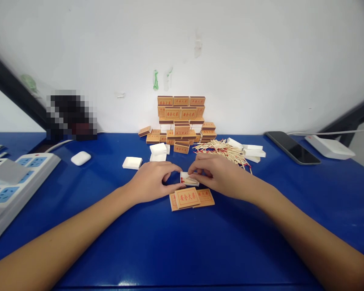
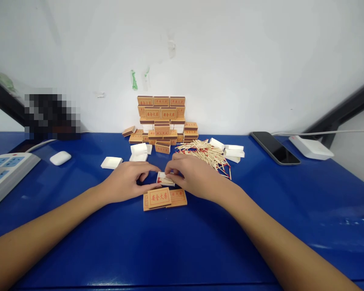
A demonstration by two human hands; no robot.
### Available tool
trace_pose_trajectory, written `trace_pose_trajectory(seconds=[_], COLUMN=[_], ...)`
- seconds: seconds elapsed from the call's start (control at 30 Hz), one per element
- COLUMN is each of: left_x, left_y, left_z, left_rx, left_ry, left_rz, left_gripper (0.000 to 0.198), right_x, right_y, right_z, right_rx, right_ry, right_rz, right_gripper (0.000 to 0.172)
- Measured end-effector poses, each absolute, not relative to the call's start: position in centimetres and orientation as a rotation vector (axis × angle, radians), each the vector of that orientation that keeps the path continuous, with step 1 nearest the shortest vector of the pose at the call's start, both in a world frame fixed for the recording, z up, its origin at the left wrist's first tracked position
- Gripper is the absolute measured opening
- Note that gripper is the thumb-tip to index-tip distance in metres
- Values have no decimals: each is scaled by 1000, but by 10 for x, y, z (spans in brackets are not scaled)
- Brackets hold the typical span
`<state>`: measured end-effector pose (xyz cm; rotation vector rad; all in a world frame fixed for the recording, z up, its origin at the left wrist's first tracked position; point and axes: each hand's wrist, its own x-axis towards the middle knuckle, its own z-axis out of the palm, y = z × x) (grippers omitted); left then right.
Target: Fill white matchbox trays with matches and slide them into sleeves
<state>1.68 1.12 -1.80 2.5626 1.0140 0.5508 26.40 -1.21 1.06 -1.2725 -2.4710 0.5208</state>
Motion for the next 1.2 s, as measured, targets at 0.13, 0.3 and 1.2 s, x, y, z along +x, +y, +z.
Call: trace_pose_trajectory(seconds=[0.13,0.3,1.2], left_x=[16,16,19], left_y=[12,13,11], left_z=[-18,-19,-18], left_rx=[2579,2582,2569], left_ry=[993,990,1016], left_rz=[551,549,546], left_gripper=[35,34,35], right_x=[259,256,256], right_y=[-10,-11,-14], right_z=[8,9,13], right_rx=[-1271,-1351,-1355], right_ry=[-2521,-2579,-2593], right_rz=[495,454,392], right_gripper=[14,12,13])
